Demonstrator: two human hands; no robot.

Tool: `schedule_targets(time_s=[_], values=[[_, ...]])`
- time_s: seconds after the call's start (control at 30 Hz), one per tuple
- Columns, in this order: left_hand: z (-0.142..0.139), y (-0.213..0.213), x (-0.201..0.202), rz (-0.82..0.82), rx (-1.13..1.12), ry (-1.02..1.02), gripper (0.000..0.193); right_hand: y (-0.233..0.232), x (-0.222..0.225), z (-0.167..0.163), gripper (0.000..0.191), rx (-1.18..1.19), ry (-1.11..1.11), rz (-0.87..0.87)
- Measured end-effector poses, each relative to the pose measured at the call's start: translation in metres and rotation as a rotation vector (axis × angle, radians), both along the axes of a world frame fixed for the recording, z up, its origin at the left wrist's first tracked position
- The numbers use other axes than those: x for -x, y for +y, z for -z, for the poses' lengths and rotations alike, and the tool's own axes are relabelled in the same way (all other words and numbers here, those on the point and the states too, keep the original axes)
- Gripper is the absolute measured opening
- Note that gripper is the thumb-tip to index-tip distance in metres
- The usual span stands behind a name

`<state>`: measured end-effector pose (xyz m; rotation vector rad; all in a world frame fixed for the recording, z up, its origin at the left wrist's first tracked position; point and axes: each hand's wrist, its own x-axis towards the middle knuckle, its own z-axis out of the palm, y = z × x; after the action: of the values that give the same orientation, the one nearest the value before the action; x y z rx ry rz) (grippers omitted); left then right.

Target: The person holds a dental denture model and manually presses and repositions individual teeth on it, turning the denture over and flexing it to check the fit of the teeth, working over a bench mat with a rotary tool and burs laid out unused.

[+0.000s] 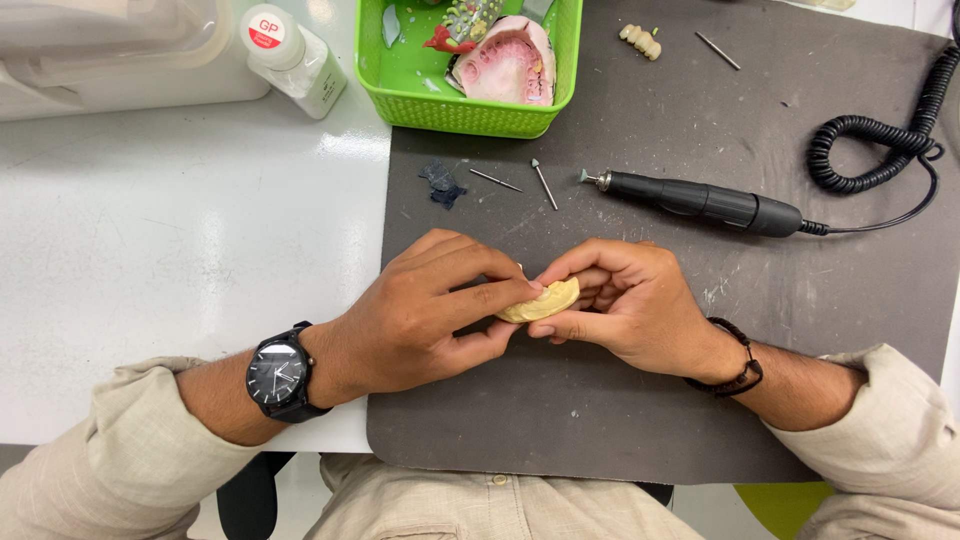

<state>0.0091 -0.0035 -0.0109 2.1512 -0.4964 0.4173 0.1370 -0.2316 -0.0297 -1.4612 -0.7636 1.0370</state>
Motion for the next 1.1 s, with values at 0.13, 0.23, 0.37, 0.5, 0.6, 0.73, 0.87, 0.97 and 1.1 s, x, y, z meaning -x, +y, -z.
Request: schedule_targets(time_s=[0.13, 0.23, 0.37, 0.5, 0.6, 0.73, 0.87, 0.97, 1.1], values=[[-0.001, 0.001, 0.001, -0.006, -0.022, -0.006, 0.034, 0.0, -0.002, -0.001, 0.033, -0.006, -0.024, -0.026], [-0.002, 0.002, 0.001, -0.008, -0.032, -0.019, 0.036, -0.001, -0.003, 0.0, 0.035, -0.017, -0.036, -0.036], [-0.001, 0.002, 0.0, 0.003, -0.037, -0.024, 0.035, -0.001, -0.005, 0.0, 0.032, 0.012, -0.004, -0.032], [0.0, 0.003, 0.002, 0.024, -0.05, -0.013, 0.035, 0.002, -0.003, -0.003, 0.031, 0.004, -0.01, -0.023], [0.001, 0.007, 0.002, 0.027, -0.152, -0.082, 0.038, 0.006, 0.001, -0.008, 0.028, -0.084, -0.105, 0.013], [0.002, 0.011, -0.002, 0.038, -0.25, -0.064, 0.036, 0.012, -0.001, -0.016, 0.028, -0.073, -0.783, 0.014], [0.0, 0.015, -0.004, 0.082, -0.232, 0.007, 0.031, 0.015, -0.002, -0.02, 0.026, -0.093, -0.901, -0.041], [-0.001, 0.017, -0.006, 0.119, -0.216, 0.032, 0.023, 0.015, -0.003, -0.021, 0.03, -0.083, -0.874, -0.068], [-0.001, 0.017, -0.007, 0.135, -0.189, 0.049, 0.017, 0.014, -0.003, -0.021, 0.035, -0.111, -0.914, -0.093]])
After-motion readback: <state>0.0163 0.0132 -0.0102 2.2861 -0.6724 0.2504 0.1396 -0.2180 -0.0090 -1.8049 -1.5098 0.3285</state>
